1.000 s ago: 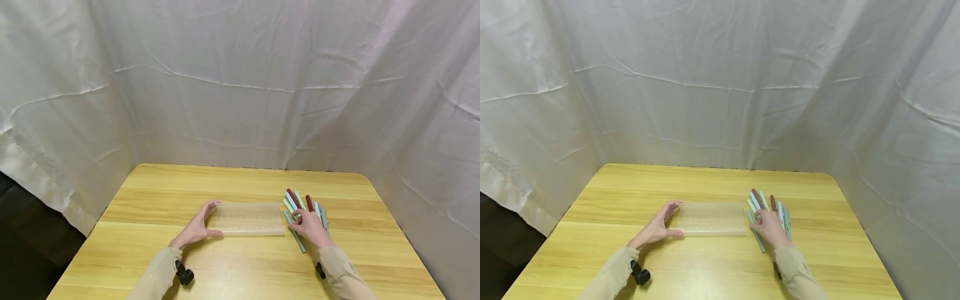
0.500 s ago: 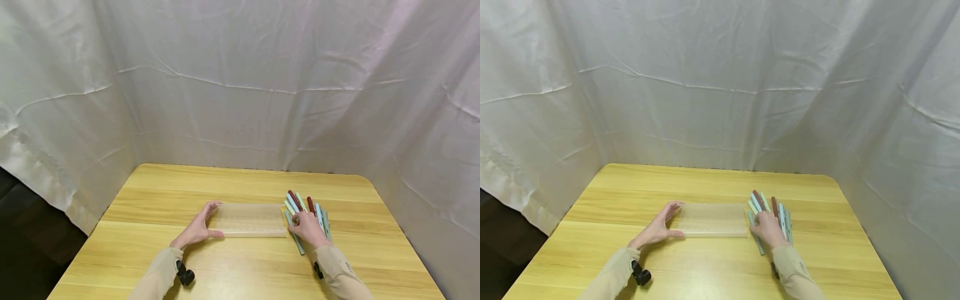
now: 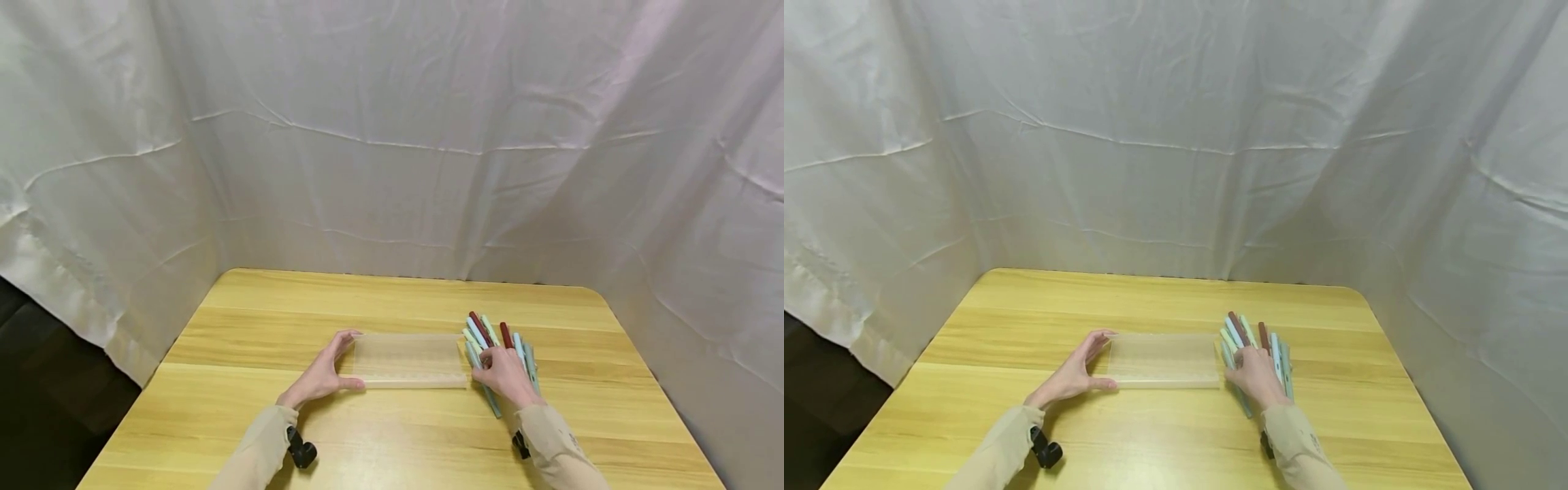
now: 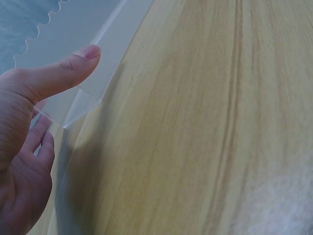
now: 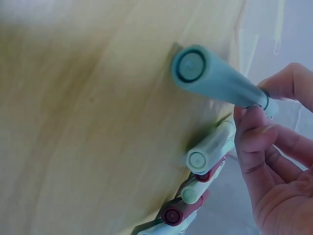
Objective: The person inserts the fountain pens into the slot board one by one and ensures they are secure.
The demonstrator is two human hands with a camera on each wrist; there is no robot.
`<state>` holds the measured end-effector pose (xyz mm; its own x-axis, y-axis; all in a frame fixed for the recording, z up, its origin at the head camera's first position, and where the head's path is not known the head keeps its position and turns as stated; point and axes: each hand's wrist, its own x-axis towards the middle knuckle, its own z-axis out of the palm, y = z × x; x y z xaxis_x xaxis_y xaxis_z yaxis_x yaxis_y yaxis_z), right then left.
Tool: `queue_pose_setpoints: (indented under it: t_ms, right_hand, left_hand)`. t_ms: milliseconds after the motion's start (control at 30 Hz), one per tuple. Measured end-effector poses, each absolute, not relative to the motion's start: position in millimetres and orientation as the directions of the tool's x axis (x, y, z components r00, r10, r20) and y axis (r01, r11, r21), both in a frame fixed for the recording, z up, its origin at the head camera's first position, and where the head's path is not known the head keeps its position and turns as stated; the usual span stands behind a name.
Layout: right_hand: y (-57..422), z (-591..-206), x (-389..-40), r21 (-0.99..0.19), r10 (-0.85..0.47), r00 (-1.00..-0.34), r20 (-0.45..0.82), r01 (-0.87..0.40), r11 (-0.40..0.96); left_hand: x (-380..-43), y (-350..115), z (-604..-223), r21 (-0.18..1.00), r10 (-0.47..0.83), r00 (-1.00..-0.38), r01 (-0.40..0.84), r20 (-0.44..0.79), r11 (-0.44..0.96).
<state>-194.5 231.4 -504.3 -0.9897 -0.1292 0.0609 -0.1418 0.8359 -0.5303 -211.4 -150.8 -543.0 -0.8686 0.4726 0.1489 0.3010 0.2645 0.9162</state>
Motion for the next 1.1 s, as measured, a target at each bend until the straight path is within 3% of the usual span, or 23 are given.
queue_pose_setpoints:
  t_ms: [600,1100]
  right_hand:
    - [230.6,-494.0,-186.8,-0.615,-0.031,-0.999,0.036,-0.047,0.787]
    - [233.0,-496.0,-186.6,-0.694,-0.011,-0.989,0.15,-0.114,0.711]
  left_hand:
    - [-210.4,-150.4,-542.0,0.918,0.469,-0.872,0.294,0.144,0.266]
    - [-210.2,-150.3,-540.8,0.916,0.472,-0.87,0.296,0.142,0.27]
